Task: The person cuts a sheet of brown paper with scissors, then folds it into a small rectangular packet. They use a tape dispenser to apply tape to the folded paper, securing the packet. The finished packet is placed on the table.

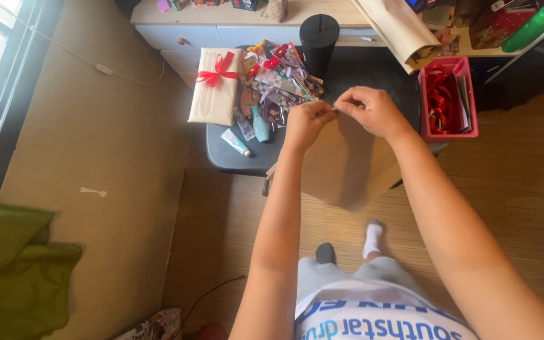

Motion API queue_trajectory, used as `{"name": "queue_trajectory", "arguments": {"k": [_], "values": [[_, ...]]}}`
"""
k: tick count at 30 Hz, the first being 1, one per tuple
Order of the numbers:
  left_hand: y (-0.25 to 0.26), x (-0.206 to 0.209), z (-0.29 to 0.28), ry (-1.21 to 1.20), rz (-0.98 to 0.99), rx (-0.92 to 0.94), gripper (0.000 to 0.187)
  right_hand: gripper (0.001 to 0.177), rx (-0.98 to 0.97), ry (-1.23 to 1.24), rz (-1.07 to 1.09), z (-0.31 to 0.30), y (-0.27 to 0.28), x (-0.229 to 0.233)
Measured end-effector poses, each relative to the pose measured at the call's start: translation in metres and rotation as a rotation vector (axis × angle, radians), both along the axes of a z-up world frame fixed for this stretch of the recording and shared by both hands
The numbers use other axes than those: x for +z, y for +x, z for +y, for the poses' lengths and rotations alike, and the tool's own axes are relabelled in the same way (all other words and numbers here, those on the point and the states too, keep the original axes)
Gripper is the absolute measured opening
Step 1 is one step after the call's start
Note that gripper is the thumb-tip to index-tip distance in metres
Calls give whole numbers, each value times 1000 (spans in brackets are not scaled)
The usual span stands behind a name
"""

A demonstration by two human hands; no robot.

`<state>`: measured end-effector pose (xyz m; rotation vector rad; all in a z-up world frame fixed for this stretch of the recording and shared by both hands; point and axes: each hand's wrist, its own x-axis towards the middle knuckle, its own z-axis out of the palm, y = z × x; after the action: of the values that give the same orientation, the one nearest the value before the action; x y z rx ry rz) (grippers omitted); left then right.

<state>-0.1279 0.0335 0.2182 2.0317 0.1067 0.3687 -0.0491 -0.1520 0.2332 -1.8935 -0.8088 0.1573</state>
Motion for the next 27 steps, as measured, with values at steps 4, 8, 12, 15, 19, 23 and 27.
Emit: {"name": "queue_trajectory", "arguments": {"k": [4, 8, 12, 15, 19, 23, 27], "values": [[5, -1, -13, -106, 50, -61, 24, 8, -45, 56, -253, -14, 6, -2], [-7, -9, 0, -100, 139, -42, 24, 10, -225, 115, -104, -33, 23, -6], [-18, -10, 12, -27, 104, 12, 21, 11, -111, 50, 59, -41, 29, -13], [-15, 6, 15, 59, 53, 20, 18, 13, 6, 137, 211, -34, 31, -9], [-2, 19, -5, 129, -12, 16, 15, 12, 106, 200, 312, -26, 32, -10], [8, 19, -14, 73, 8, 45, 15, 16, 69, 419, 613, -37, 48, -3], [9, 11, -7, 103, -4, 73, 15, 20, -54, 447, 651, -48, 58, 7]]}}
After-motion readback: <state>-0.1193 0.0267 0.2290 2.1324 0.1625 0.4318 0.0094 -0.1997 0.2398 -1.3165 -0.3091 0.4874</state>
